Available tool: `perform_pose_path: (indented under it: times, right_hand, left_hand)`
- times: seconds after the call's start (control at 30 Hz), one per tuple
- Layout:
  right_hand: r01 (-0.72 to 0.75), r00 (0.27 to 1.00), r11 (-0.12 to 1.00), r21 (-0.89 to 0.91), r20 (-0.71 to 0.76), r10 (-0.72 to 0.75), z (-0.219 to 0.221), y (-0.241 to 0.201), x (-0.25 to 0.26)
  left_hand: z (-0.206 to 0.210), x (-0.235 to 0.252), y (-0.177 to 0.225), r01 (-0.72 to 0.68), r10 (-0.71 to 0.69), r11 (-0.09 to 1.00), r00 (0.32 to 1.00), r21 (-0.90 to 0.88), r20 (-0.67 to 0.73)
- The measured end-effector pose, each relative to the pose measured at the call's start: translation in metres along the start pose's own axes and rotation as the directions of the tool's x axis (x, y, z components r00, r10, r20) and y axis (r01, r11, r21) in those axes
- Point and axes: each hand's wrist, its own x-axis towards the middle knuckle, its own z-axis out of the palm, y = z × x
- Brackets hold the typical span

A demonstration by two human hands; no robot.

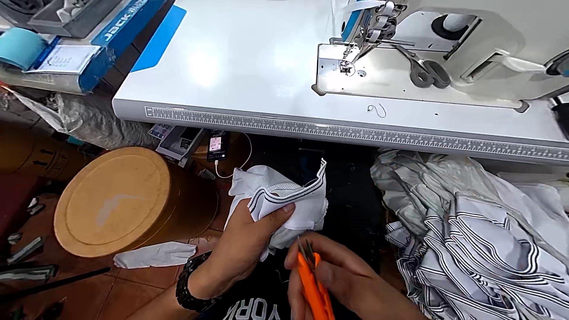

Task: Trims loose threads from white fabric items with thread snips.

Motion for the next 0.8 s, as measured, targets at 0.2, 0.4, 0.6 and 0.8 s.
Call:
perform_pose_path:
  times: [0.2,0.4,0.6,0.8]
  right_hand:
    - [0.015,1.000,0.996,0.085,-0.022,-0.013,-0.0011,0.0008,0.0021]
    - [0.017,0.999,0.990,0.138,-0.041,-0.011,-0.0005,0.0040,0.0026]
    - [0.008,0.999,0.988,0.153,-0.040,-0.001,-0.0009,0.0034,0.0025]
    - [0.184,0.977,0.969,-0.165,-0.076,-0.199,-0.0062,0.0006,-0.0036]
  left_hand:
    - [0.0027,-0.0008,-0.0007,-0.069,0.069,0.997,0.998,0.029,-0.005]
    - [0.0033,-0.0014,-0.0032,-0.086,0.086,0.996,0.996,0.021,0.023]
    - [0.0035,-0.0014,-0.0030,-0.087,0.087,0.996,0.996,0.028,0.027]
    - [0.0022,-0.0015,-0.0064,-0.143,0.144,0.982,0.990,0.119,0.001]
